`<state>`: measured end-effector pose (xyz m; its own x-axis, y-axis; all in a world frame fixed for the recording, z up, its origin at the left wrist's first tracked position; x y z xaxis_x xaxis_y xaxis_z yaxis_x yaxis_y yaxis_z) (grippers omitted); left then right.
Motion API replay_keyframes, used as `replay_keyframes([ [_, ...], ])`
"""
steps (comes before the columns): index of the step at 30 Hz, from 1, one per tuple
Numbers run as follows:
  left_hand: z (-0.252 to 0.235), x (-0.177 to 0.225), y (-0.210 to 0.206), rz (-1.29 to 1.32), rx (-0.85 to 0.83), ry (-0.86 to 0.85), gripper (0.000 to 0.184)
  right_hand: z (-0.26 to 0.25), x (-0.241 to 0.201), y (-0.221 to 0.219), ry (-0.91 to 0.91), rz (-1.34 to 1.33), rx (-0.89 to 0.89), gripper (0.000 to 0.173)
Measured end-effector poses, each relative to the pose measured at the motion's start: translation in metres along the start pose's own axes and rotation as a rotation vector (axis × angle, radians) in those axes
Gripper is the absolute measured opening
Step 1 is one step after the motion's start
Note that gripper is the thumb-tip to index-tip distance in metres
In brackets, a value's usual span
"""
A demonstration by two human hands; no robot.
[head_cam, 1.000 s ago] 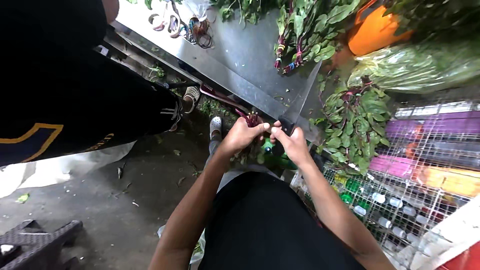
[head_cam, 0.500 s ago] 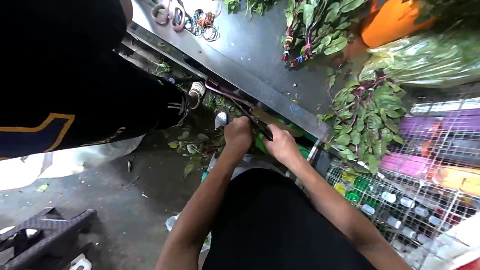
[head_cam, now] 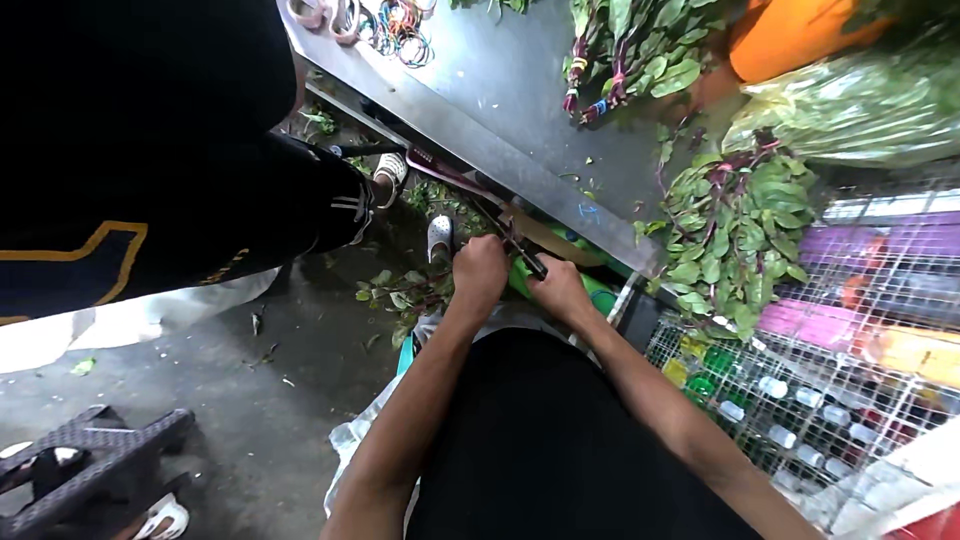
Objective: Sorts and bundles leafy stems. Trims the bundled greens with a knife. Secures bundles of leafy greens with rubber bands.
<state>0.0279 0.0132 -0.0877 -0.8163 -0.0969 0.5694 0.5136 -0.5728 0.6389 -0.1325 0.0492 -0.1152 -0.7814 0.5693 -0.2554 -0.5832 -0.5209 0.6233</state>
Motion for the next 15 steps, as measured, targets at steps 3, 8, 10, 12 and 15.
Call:
replay_keyframes([
  [3, 0.003, -0.002, 0.009, 0.066, 0.114, -0.044, 0.015, -0.023, 0.077, -0.033, -0.159, 0.044, -0.137, 0.035],
  [8, 0.011, -0.006, 0.025, 0.279, 0.318, -0.342, 0.008, 0.011, 0.103, -0.024, -0.191, -0.020, -0.164, 0.029],
  [10, 0.007, -0.005, 0.025, 0.365, 0.352, -0.374, 0.007, 0.023, 0.075, -0.003, -0.129, -0.096, -0.091, 0.029],
  [12, 0.005, -0.002, 0.026, 0.466, 0.316, -0.366, 0.008, 0.033, 0.048, 0.016, -0.049, -0.132, -0.015, 0.031],
  [15, 0.005, 0.001, 0.025, 0.569, 0.269, -0.434, 0.009, 0.041, 0.022, 0.042, 0.050, -0.149, 0.076, 0.037],
])
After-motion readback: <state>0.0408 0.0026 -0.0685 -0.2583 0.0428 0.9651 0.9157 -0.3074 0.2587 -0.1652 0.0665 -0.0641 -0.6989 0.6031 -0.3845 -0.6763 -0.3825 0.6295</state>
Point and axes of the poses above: each hand's wrist, its own z-axis away from the middle knuckle, its own y-axis out of the back of the hand, x = y × z, the point moved 4 cm from there along -z, towards the middle knuckle, and after that the axes turned 8 degrees about -y, right-handed, at the moved point
